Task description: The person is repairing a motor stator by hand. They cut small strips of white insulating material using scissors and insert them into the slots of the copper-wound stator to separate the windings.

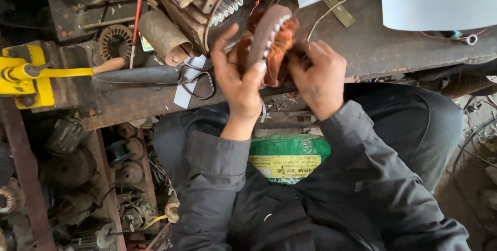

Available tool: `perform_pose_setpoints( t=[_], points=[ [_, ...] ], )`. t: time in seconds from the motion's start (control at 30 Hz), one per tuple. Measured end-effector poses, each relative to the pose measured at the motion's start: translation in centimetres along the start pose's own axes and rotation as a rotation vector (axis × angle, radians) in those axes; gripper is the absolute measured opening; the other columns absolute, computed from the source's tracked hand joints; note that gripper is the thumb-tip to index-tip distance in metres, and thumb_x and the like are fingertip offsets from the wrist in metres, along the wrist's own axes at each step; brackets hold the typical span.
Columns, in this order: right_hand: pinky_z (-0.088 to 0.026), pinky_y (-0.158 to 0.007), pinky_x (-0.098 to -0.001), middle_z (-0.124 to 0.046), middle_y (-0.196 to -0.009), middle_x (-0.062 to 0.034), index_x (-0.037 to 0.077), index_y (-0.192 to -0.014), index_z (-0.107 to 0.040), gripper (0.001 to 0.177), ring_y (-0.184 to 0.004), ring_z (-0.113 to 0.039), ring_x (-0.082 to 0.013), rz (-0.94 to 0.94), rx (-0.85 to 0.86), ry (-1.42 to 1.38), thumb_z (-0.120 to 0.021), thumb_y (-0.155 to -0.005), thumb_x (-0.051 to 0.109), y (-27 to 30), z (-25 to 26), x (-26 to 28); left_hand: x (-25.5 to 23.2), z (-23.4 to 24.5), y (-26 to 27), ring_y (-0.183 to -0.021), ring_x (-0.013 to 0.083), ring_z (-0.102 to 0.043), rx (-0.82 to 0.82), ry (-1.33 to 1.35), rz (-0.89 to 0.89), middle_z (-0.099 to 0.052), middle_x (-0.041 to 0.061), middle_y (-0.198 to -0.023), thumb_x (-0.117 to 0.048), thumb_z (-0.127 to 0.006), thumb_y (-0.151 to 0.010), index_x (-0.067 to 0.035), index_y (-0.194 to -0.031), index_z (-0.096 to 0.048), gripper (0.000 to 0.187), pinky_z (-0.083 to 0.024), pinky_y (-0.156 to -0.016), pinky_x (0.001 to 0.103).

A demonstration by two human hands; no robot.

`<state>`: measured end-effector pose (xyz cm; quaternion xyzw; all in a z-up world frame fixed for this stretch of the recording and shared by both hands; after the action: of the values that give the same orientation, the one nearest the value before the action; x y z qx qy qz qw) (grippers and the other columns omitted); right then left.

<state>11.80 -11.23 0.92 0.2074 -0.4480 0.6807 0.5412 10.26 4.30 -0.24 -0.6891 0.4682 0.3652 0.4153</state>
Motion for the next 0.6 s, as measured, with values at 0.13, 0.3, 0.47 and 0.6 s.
perform_pose_setpoints(
  t=[0.13, 0.3, 0.47, 0.6],
  points=[
    [-0.049, -0.062, -0.0326, -0.065, -0.081, -0.0108, 0.003, -0.103, -0.076, 0.015, -0.064, -0.061, -0.0202, -0.123, -0.074, -0.073, -0.075, -0.089, 0.002, 0.1, -0.8, 0.6, -0.4, -0.2, -0.4, -0.123, 0.0200, -0.058, -0.036, 0.047, 0.017, -0.060, 0.015, -0.134, -0.015, -0.068, -0.096, -0.002, -0.153, -0.040, 0.065, -0.045, -0.114, 0.034],
    [-0.047, -0.060, -0.0311, -0.065, -0.082, -0.0096, 0.003, -0.104, -0.076, 0.015, -0.063, -0.059, -0.0172, -0.151, -0.076, -0.091, -0.075, -0.090, 0.001, 0.1, -0.7, 0.9, -0.4, -0.2, -0.2, -0.123, 0.0203, -0.057, -0.027, 0.059, 0.025, -0.058, 0.015, -0.133, -0.015, -0.068, -0.098, 0.000, -0.153, -0.040, 0.064, -0.044, -0.115, 0.035],
    [-0.049, -0.063, -0.0332, -0.067, -0.084, -0.0106, 0.003, -0.104, -0.075, 0.015, -0.066, -0.062, -0.0210, -0.124, -0.033, -0.094, -0.074, -0.089, 0.002, -0.3, -0.6, 0.8, -0.2, -0.1, -0.1, -0.123, 0.0202, -0.057, -0.042, 0.048, 0.019, -0.059, 0.014, -0.133, -0.016, -0.067, -0.098, 0.001, -0.152, -0.041, 0.062, -0.043, -0.115, 0.034],
    [-0.053, -0.073, -0.0394, -0.068, -0.095, -0.0144, 0.005, -0.111, -0.073, 0.016, -0.082, -0.068, -0.0324, 0.103, 0.121, 0.026, -0.072, -0.094, 0.006, -0.7, 0.8, 0.2, -0.3, 0.1, -0.3, -0.122, 0.0201, -0.056, -0.036, 0.018, 0.016, -0.059, 0.014, -0.133, -0.018, -0.068, -0.098, 0.001, -0.152, -0.042, 0.063, -0.043, -0.115, 0.034]
  ],
)
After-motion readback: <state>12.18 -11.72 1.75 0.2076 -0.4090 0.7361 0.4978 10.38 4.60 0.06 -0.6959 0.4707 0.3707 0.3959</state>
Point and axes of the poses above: each hand's wrist, its own y-axis away from the middle knuckle, its own z-axis out of the back of the hand, x = y × z, the point moved 1 cm from there along -y, towards the middle knuckle
